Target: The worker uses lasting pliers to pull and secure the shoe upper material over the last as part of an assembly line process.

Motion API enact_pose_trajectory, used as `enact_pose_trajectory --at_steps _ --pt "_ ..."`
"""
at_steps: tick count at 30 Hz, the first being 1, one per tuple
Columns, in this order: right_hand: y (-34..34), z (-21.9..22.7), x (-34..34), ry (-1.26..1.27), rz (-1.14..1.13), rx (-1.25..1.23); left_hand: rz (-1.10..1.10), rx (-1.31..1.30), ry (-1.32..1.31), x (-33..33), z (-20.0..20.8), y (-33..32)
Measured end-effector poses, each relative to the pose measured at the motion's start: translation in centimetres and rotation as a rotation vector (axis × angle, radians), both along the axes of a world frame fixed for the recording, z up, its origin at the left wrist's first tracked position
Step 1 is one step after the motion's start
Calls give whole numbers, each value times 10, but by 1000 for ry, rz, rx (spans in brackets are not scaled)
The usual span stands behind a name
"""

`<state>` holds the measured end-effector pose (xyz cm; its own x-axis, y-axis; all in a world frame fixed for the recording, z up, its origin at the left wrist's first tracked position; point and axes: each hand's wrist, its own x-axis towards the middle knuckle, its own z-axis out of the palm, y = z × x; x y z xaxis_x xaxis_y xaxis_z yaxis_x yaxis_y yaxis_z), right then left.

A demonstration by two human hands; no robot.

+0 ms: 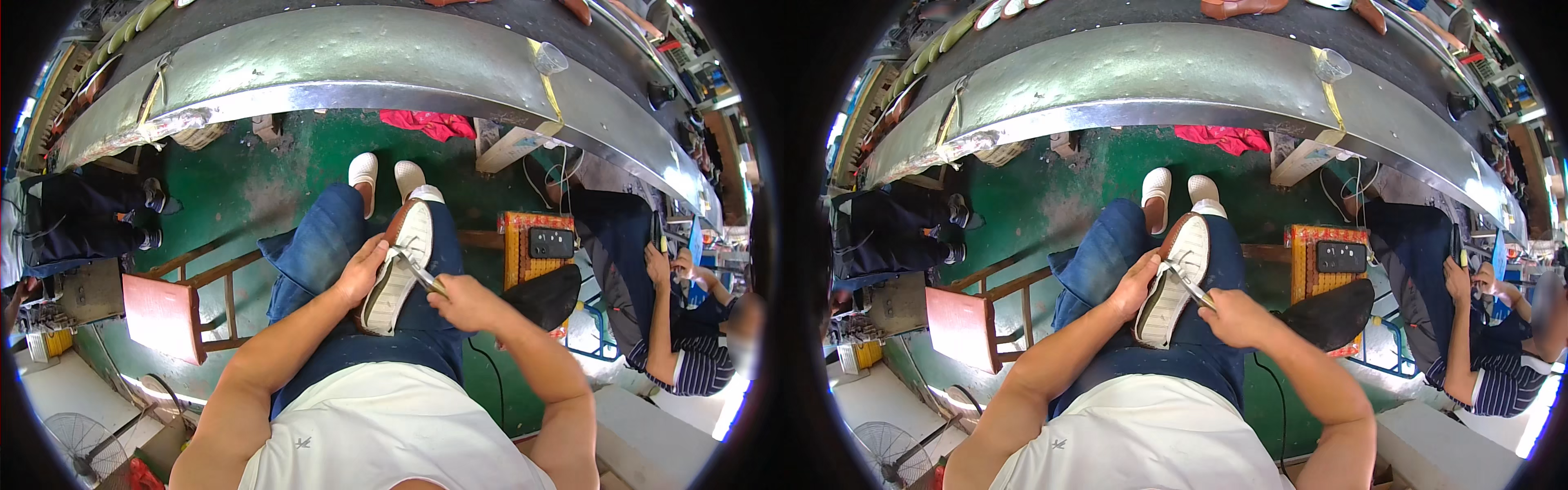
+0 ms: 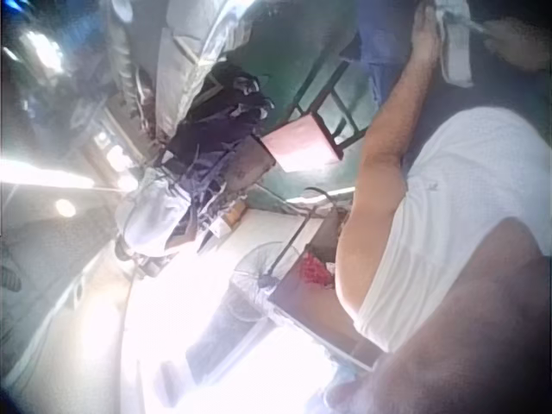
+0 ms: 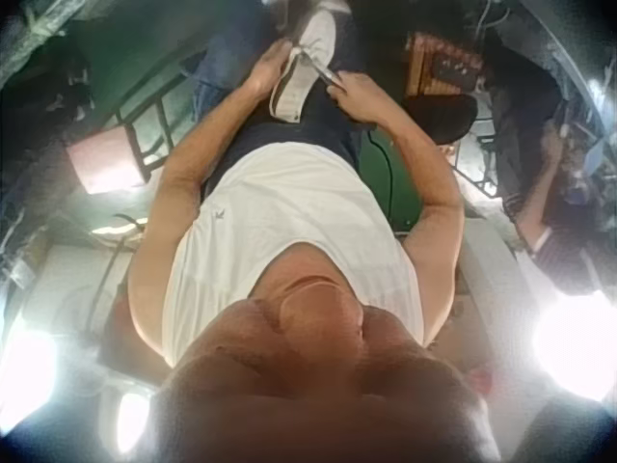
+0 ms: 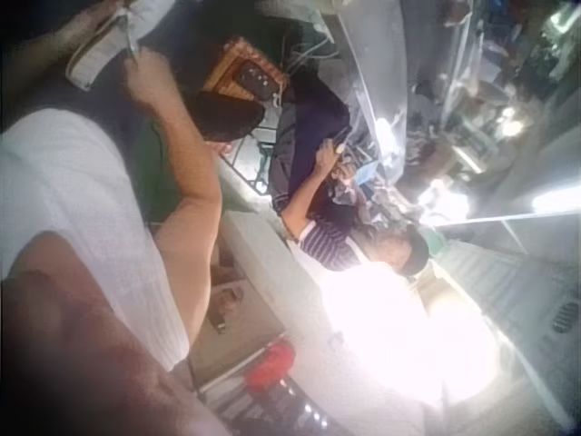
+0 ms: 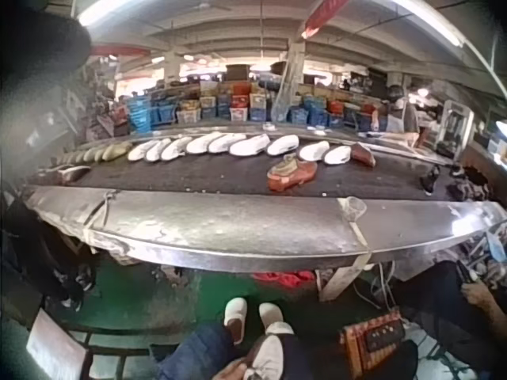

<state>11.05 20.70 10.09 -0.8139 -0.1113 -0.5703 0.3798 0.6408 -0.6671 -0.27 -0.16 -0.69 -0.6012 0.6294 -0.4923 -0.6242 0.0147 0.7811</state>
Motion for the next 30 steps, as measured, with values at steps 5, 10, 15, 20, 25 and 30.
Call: enact_pose_trajectory --at_steps 5,10,15,20,25,30 --pt "-46 -43 32 -74 -451 -238 -88 47 -58 -15 14 6" --pt "-1 -100 42 -469 -666 -1430 -105 -90 -133 -21 7 20" --pt "37 -70 45 -501 -511 -1143 -144 -165 -202 -22 26 36" --pt "62 -8 19 -399 -379 -535 -159 -345 -60 -24 16 45" --pt "29 -7 -18 173 -197 -70 -230 -457 30 -20 32 53" --pt "36 -17 -22 129 -90 34 -299 -501 104 -23 29 46"
